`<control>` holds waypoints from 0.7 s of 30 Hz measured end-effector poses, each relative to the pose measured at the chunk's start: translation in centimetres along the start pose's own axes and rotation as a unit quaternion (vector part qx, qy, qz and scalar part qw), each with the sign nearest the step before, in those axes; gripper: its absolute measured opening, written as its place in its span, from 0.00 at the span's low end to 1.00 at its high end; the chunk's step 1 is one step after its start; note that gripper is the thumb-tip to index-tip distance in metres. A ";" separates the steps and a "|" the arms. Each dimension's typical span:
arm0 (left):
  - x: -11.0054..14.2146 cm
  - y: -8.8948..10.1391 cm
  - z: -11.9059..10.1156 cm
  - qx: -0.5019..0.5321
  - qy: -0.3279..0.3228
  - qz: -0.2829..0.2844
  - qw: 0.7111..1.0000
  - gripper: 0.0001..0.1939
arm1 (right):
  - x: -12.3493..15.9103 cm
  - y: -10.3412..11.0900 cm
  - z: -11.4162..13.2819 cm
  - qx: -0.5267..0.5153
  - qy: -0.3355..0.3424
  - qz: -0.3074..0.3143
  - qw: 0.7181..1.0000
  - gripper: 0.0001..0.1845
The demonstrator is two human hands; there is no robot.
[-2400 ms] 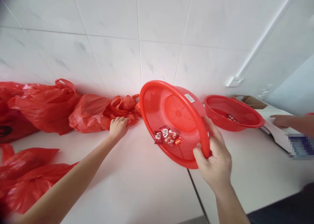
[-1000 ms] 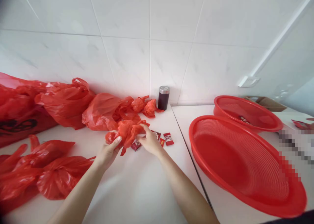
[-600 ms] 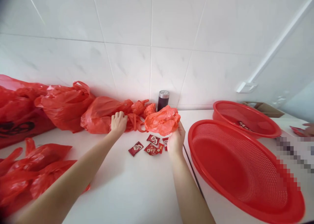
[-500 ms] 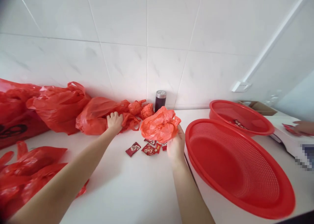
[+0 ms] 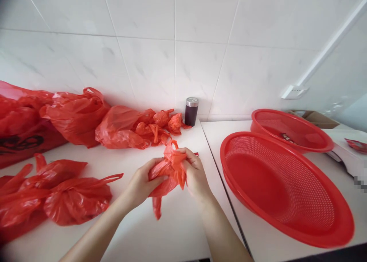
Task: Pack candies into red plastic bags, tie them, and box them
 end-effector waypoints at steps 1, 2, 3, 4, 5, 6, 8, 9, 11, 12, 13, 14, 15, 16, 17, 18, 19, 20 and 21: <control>0.4 0.4 1.2 0.003 0.017 0.011 1.000 0.18 | 0.1 0.7 -0.1 -0.001 -0.002 -0.021 1.000 0.05; 0.9 1.2 2.4 -0.004 0.030 0.017 0.999 0.16 | 0.1 1.7 -0.1 -0.003 -0.004 -0.048 0.999 0.06; 1.4 2.2 3.4 -0.019 0.042 0.013 0.999 0.14 | 0.2 2.7 0.0 -0.003 -0.006 -0.076 0.997 0.06; 2.1 3.6 4.2 -0.039 0.054 -0.004 0.998 0.12 | 0.3 3.8 0.1 0.001 -0.004 -0.101 0.995 0.07; 2.8 4.9 4.9 -0.056 0.065 -0.027 0.996 0.11 | 0.5 4.6 0.2 0.008 0.000 -0.120 0.993 0.07; 3.5 6.1 5.2 -0.068 0.074 -0.055 0.993 0.11 | 0.6 5.2 0.4 0.019 0.004 -0.130 0.991 0.06; 4.8 7.7 5.0 -0.069 0.069 -0.111 0.989 0.12 | 1.0 5.2 0.6 0.045 0.003 -0.120 0.992 0.06; 5.2 7.9 4.4 -0.064 0.052 -0.133 0.988 0.14 | 1.3 4.5 0.5 0.055 -0.006 -0.097 0.994 0.08; 5.5 7.1 2.7 -0.047 0.004 -0.152 0.987 0.25 | 1.8 2.2 0.1 0.054 -0.038 -0.026 0.997 0.14; 5.3 6.3 1.9 -0.038 -0.017 -0.142 0.989 0.32 | 2.1 0.8 -0.1 0.044 -0.057 0.013 0.997 0.17; 5.0 5.2 1.3 -0.027 -0.027 -0.115 0.993 0.35 | 2.5 -0.4 -0.3 0.031 -0.075 0.048 0.996 0.20; 4.6 4.0 1.0 -0.008 -0.024 -0.074 0.997 0.34 | 2.8 -1.4 -0.4 0.016 -0.091 0.076 0.993 0.22; 4.2 3.0 1.0 0.023 -0.007 -0.032 0.999 0.27 | 3.1 -2.0 -0.5 0.003 -0.104 0.094 0.990 0.24; 3.9 2.2 1.2 0.068 0.018 0.006 0.998 0.18 | 3.3 -2.2 -0.6 -0.006 -0.116 0.106 0.987 0.26; 3.7 1.9 1.5 0.125 0.045 0.029 0.991 0.10 | 3.5 -2.2 -0.6 -0.012 -0.126 0.111 0.986 0.26; 3.6 1.9 1.8 0.188 0.070 0.037 0.979 0.08 | 3.6 -1.7 -0.6 -0.014 -0.131 0.109 0.985 0.26; 3.5 2.2 2.0 0.250 0.091 0.031 0.964 0.10 | 3.6 -1.1 -0.6 -0.009 -0.137 0.103 0.985 0.25; 3.5 2.7 2.2 0.302 0.108 0.019 0.947 0.12 | 3.7 -0.4 -0.6 0.003 -0.145 0.101 0.984 0.24; 3.6 3.3 2.4 0.341 0.123 0.010 0.932 0.13 | 3.8 0.2 -0.6 0.021 -0.155 0.110 0.982 0.24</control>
Point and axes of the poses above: each hand's wrist, its own x-axis away from the middle knuckle, its own y-axis out of the back of the hand, z = x × y, the point moved 7 cm from there along -x, towards the middle knuckle, and after that the axes turned 2 degrees about x, right-handed, at the moved point
